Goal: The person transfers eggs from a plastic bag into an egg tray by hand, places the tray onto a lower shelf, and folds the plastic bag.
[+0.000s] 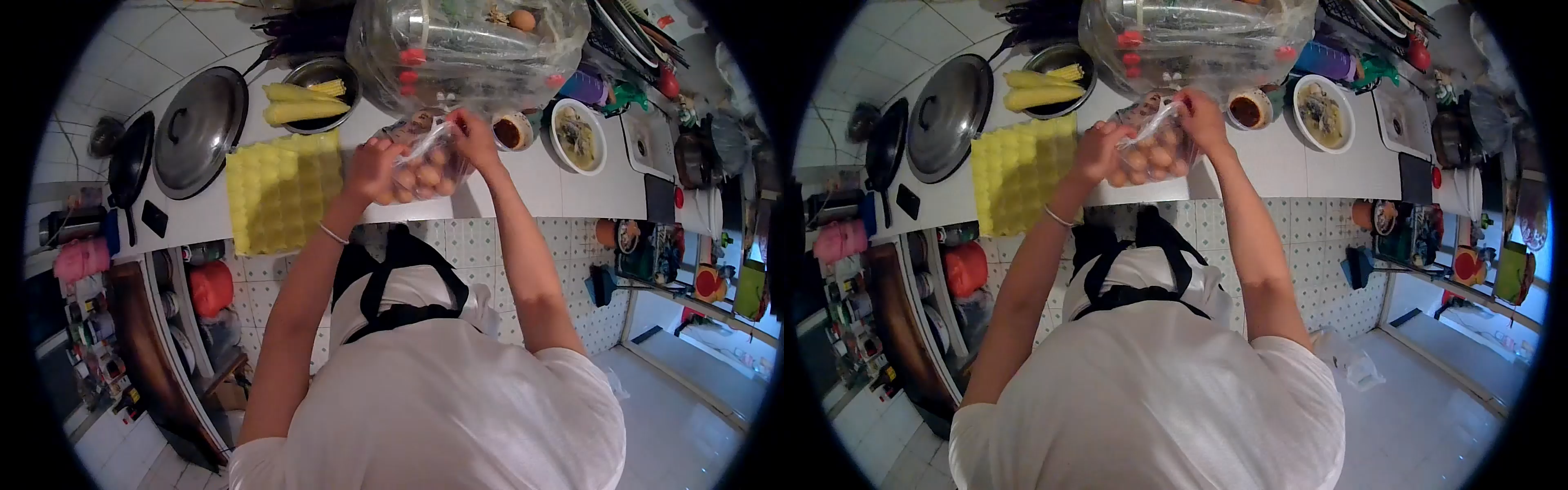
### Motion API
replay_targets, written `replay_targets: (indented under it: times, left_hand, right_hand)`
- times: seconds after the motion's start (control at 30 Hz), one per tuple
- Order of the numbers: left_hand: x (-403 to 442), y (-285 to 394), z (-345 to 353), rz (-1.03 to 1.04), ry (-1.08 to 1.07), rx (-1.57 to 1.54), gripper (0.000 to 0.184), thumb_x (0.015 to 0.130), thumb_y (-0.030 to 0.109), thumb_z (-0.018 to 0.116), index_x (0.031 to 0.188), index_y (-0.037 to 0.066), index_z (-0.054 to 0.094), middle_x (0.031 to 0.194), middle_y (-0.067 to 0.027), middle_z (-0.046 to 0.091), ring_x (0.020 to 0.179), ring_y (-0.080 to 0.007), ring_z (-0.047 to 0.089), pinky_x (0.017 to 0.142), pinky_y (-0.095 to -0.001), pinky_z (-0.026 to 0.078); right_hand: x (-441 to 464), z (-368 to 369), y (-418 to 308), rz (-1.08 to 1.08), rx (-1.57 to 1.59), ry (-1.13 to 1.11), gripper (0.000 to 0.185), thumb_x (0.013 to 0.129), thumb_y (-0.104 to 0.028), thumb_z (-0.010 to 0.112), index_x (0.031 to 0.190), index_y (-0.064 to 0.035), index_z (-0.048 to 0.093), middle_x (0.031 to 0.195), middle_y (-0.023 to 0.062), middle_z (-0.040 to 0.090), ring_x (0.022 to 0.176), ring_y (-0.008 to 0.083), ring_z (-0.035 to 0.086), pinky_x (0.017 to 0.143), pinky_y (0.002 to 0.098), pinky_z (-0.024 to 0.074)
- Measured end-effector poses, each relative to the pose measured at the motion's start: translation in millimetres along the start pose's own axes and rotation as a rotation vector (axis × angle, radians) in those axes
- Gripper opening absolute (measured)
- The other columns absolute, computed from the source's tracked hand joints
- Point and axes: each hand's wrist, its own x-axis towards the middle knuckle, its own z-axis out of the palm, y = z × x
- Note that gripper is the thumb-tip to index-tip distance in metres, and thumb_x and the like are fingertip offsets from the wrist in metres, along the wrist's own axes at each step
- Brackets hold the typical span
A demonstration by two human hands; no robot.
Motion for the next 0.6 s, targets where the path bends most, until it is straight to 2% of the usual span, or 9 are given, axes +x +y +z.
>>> replay_targets:
  times: [0.1,0.17,0.27,0.3,0.37,0.4,0.47,0.53,0.6]
  left_hand:
    - [-4,1,6,-0.055,0.017,0.058,0.034,0.065,0.005,0.058,0.098,0.012,0.061,0.083,-0.0093,0.060,0.083,-0.0323,0.056,0.071,-0.0409,0.048]
    - [-3,1,4,-0.141,-0.125,0.101,0.055,0.052,0.016,0.074,0.104,0.017,0.057,0.096,-0.0057,0.054,0.097,-0.0284,0.052,0.081,-0.0425,0.044]
    - [1,15,3,-0.104,0.009,0.115,0.045,0.062,0.019,0.071,0.105,0.016,0.058,0.101,-0.0073,0.054,0.101,-0.0280,0.051,0.082,-0.0429,0.043]
    - [8,24,5,-0.105,0.007,0.113,0.045,0.062,0.019,0.071,0.105,0.016,0.058,0.101,-0.0073,0.054,0.101,-0.0280,0.051,0.082,-0.0429,0.043]
    - [21,39,9,-0.153,0.071,0.053,0.030,0.071,0.019,0.065,0.100,0.013,0.062,0.104,-0.0076,0.055,0.101,-0.0296,0.050,0.085,-0.0439,0.042]
    - [21,39,10,-0.151,0.073,0.053,0.030,0.071,0.019,0.065,0.100,0.013,0.062,0.104,-0.0076,0.055,0.101,-0.0296,0.050,0.085,-0.0439,0.042]
    - [18,39,14,-0.101,-0.105,0.117,0.032,0.071,0.021,0.067,0.101,0.012,0.062,0.104,-0.0078,0.057,0.105,-0.0294,0.048,0.089,-0.0449,0.039]
    - [7,31,19,-0.064,-0.028,0.124,0.033,0.072,0.021,0.065,0.104,0.012,0.062,0.104,-0.0089,0.058,0.104,-0.0293,0.050,0.087,-0.0436,0.041]
    - [-7,14,18,-0.024,0.049,0.131,0.034,0.074,0.020,0.064,0.107,0.012,0.061,0.105,-0.0101,0.059,0.102,-0.0292,0.052,0.086,-0.0423,0.043]
  right_hand:
    - [-6,-4,15,0.154,0.328,0.196,0.012,0.086,-0.013,0.055,0.097,-0.0085,0.059,0.087,0.0059,0.062,0.078,0.0197,0.059,0.070,0.0289,0.0459]
    - [-7,-11,14,0.504,0.846,0.200,0.017,0.084,-0.011,0.056,0.101,-0.0112,0.056,0.086,-0.0025,0.056,0.083,0.0121,0.053,0.074,0.0275,0.0436]
    - [-10,-15,-11,0.620,0.957,0.131,0.018,0.083,-0.012,0.058,0.101,-0.0108,0.054,0.088,-0.0032,0.055,0.081,0.0099,0.049,0.074,0.0239,0.0411]
    - [-11,-10,-9,0.623,0.956,0.130,0.018,0.083,-0.012,0.058,0.101,-0.0108,0.054,0.088,-0.0032,0.055,0.081,0.0099,0.049,0.074,0.0239,0.0411]
    - [-13,2,-3,0.264,0.767,0.138,0.020,0.084,-0.013,0.057,0.103,-0.0100,0.053,0.089,-0.0030,0.054,0.083,0.0077,0.047,0.075,0.0231,0.0392]
    - [-12,-1,-9,0.223,0.703,0.097,0.019,0.085,-0.014,0.055,0.103,-0.0087,0.055,0.088,-0.0029,0.053,0.085,0.0075,0.047,0.076,0.0230,0.0390]
    - [-12,-15,-25,0.239,0.731,0.099,0.018,0.084,-0.014,0.054,0.101,-0.0093,0.056,0.088,-0.0028,0.052,0.084,0.0078,0.047,0.076,0.0235,0.0388]
    - [-11,-20,-22,0.258,0.759,0.104,0.017,0.083,-0.014,0.053,0.100,-0.0100,0.057,0.087,-0.0028,0.052,0.084,0.0081,0.047,0.076,0.0239,0.0385]
    - [-9,-27,1,0.471,0.953,0.124,0.019,0.080,-0.013,0.053,0.097,-0.0122,0.058,0.087,-0.0031,0.053,0.082,0.0092,0.048,0.077,0.0258,0.0379]
